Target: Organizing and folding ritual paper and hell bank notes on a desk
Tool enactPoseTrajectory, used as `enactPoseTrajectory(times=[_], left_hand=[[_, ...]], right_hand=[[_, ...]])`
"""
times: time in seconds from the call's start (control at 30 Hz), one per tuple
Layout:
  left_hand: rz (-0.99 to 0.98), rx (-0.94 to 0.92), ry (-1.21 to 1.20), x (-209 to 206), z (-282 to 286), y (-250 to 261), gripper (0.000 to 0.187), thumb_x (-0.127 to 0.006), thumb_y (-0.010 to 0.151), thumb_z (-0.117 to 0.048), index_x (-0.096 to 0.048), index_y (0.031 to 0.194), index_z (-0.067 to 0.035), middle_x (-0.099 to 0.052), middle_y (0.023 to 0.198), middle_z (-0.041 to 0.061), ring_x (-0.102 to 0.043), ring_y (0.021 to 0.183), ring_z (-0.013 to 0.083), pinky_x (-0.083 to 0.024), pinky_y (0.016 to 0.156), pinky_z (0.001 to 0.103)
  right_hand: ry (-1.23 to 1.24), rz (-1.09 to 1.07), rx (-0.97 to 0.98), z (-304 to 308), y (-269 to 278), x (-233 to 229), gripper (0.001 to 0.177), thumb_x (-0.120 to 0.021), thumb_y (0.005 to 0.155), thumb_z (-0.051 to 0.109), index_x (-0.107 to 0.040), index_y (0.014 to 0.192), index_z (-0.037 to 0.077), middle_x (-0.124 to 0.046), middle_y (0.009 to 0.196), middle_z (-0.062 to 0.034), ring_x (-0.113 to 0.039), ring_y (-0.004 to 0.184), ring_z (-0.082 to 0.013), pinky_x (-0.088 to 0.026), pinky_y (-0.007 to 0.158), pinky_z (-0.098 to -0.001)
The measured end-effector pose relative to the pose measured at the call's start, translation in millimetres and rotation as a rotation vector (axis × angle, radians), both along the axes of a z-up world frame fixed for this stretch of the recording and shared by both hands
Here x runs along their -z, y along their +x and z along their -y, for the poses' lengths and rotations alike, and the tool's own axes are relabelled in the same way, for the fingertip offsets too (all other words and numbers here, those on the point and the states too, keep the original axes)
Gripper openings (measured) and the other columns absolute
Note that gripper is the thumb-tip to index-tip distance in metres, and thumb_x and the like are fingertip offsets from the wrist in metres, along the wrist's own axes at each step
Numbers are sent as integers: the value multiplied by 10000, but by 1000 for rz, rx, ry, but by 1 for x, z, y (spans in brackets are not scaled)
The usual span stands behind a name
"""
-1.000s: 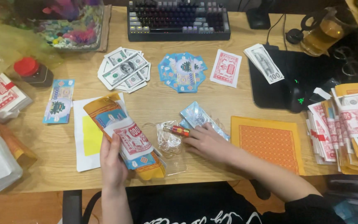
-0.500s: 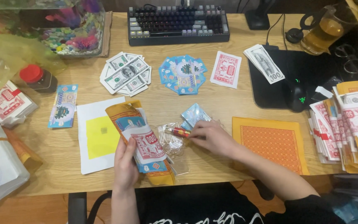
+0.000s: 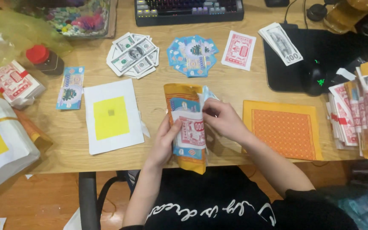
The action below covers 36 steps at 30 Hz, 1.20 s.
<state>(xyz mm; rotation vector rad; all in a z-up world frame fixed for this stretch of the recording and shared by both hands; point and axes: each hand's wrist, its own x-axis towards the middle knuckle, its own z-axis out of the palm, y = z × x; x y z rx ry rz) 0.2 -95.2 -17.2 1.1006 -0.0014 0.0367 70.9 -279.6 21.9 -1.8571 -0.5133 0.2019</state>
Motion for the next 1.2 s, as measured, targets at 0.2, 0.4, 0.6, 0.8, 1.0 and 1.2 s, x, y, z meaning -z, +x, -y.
enactPoseTrajectory(times=[0.2, 0.4, 0.6, 0.8, 1.0, 1.2], left_hand=[[8, 36, -70, 5, 6, -2, 527, -523, 968, -197, -396, 1453, -35, -634, 1220, 159, -636, 1054, 205, -561, 878, 400], [60, 64, -93, 10, -2, -10, 507, -552, 939, -181, -445, 1407, -20, -644, 1208, 146, -625, 1058, 173, -550, 882, 378], [121, 123, -11, -3, -2, -9, 470, -529, 962, -187, -450, 1394, -20, -630, 1225, 139, -580, 1094, 179, -509, 937, 405], [132, -59, 42, -4, -16, 3, 431, -497, 992, -214, -426, 1384, -51, -624, 1169, 111, -601, 1033, 166, -525, 920, 400], [158, -47, 358, -10, 4, -9, 303, -547, 981, -160, -468, 1248, -42, -587, 1078, 143, -504, 1020, 188, -491, 898, 433], [226, -5, 566, -49, 7, -10, 340, -513, 984, -187, -425, 1247, 9, -622, 1068, 236, -595, 1051, 310, -479, 916, 532]], right_hand=[[181, -254, -44, -14, -17, -15, 191, -644, 929, 180, -717, 1069, 73, -716, 931, -35, -628, 851, -125, -545, 782, -316], [746, -785, -294, 0, -27, 29, 230, -493, 992, 311, -579, 949, 101, -535, 627, 5, -504, 409, -105, -514, 536, -285], [816, -635, -445, 20, -25, 55, 318, -499, 942, 263, -586, 986, -40, -461, 553, -101, -395, 243, -103, -382, 285, -274], [382, -127, -39, 17, -33, -25, 567, -581, 863, -49, -489, 1406, 84, -721, 707, -231, -597, 333, -162, -465, 358, -226], [356, -154, 166, 7, -27, 8, 434, -862, 680, 18, -736, 1093, 58, -755, 954, -111, -663, 869, -133, -558, 838, -317], [469, -103, 242, -1, -31, -10, 323, -814, 746, -18, -710, 1052, -17, -736, 893, -114, -636, 819, -112, -573, 799, -318]])
